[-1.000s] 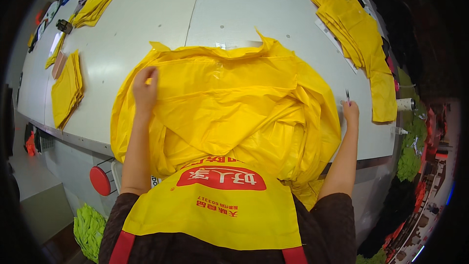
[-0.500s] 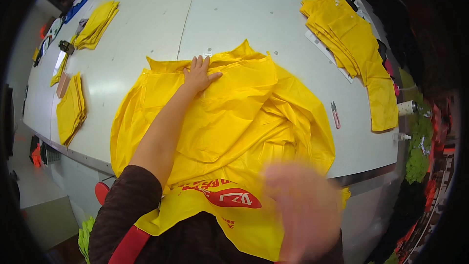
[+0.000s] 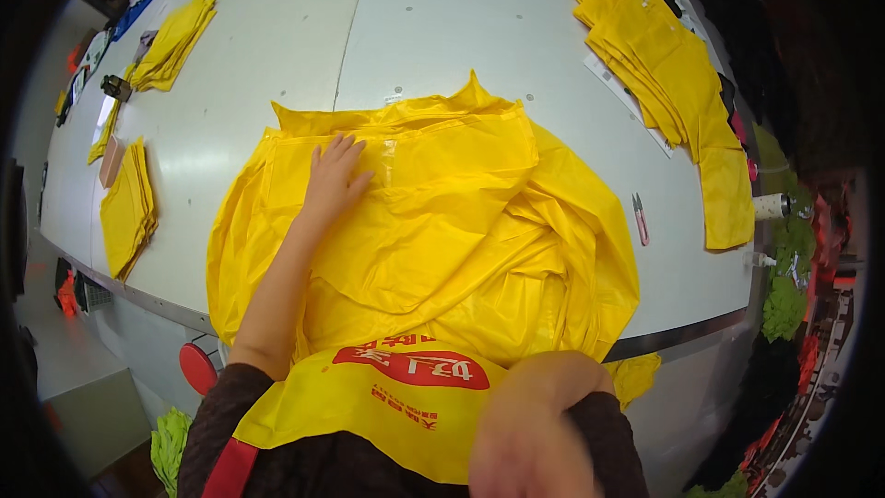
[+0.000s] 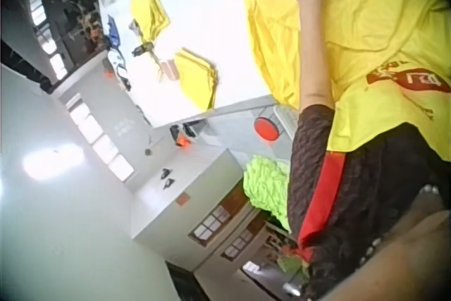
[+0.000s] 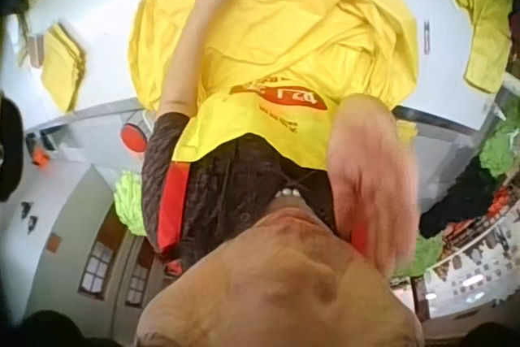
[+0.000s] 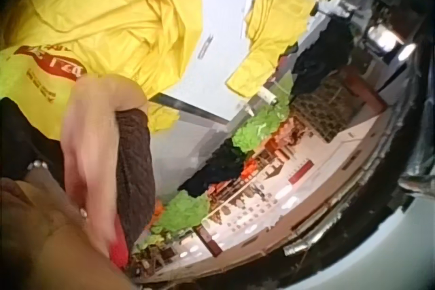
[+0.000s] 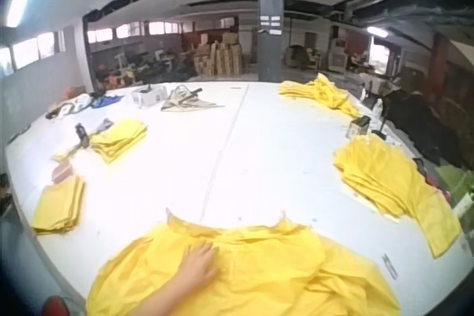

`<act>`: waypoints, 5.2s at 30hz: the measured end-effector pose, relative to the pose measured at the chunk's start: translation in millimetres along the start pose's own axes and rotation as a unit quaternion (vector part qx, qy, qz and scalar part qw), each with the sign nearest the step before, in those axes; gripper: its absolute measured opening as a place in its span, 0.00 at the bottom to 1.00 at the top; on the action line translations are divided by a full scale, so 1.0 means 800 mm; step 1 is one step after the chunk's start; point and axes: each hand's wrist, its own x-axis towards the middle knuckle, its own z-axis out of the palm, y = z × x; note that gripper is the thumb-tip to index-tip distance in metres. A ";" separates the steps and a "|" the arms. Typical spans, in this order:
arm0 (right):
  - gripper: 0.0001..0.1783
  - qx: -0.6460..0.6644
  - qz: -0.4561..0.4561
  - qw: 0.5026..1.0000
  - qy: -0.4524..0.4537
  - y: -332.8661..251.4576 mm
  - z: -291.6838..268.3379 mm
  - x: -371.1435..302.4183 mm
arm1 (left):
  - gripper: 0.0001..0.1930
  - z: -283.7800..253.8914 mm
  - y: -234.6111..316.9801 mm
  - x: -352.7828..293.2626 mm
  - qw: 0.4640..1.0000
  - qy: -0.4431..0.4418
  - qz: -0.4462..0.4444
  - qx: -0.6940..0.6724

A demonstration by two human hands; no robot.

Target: The person folds a yellow raincoat on a white table, smoothing and aligning the fabric, then folding it into a compact rectangle. The person uses scissors to trim a small piece of fabric from the coat and places the folded item on a stack of similar yellow garments.

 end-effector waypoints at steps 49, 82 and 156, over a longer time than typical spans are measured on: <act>0.26 -0.499 0.241 0.797 -0.240 0.297 0.064 -0.184 | 0.25 -0.050 -0.031 -0.095 0.766 0.276 -0.257 -0.521; 0.32 -0.320 0.214 0.831 -0.401 0.164 0.029 -0.175 | 0.23 -0.004 0.022 -0.117 0.975 -0.161 0.059 -0.138; 0.07 -0.274 0.328 0.891 -0.156 0.307 0.034 -0.174 | 0.13 0.035 0.015 -0.018 0.986 0.034 0.152 -0.054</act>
